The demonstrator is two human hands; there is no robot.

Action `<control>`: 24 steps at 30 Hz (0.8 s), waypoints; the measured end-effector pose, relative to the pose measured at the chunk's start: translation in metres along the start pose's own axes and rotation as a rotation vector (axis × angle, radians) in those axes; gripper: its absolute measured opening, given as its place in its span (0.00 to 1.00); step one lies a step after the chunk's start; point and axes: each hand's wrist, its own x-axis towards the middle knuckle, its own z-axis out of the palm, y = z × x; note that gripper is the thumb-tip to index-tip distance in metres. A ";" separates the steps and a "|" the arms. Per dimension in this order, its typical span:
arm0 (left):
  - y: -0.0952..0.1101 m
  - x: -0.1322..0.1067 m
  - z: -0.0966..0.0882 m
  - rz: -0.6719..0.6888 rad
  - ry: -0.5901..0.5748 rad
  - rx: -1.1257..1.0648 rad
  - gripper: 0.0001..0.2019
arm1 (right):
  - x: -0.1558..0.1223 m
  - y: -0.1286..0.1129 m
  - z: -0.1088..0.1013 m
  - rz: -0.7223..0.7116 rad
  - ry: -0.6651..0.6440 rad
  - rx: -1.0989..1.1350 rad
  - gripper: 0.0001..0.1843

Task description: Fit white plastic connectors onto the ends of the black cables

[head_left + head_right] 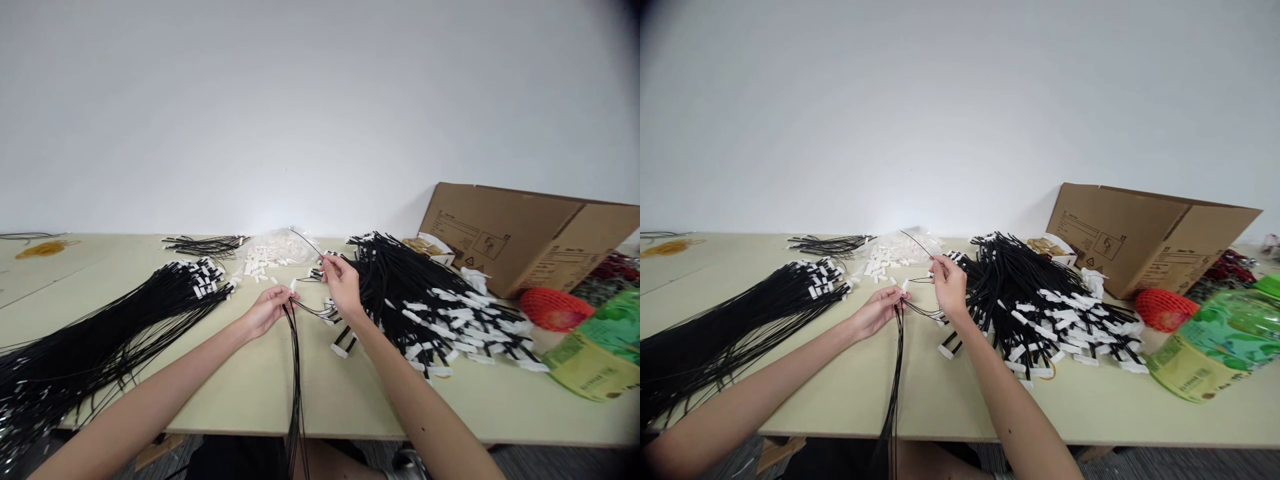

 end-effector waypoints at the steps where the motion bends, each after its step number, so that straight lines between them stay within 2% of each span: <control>1: 0.000 0.000 0.000 0.001 -0.002 0.001 0.08 | 0.000 0.000 0.000 -0.005 -0.004 -0.001 0.14; 24: 0.000 -0.001 0.001 0.010 -0.024 0.059 0.09 | -0.004 -0.006 0.002 -0.047 -0.029 -0.060 0.13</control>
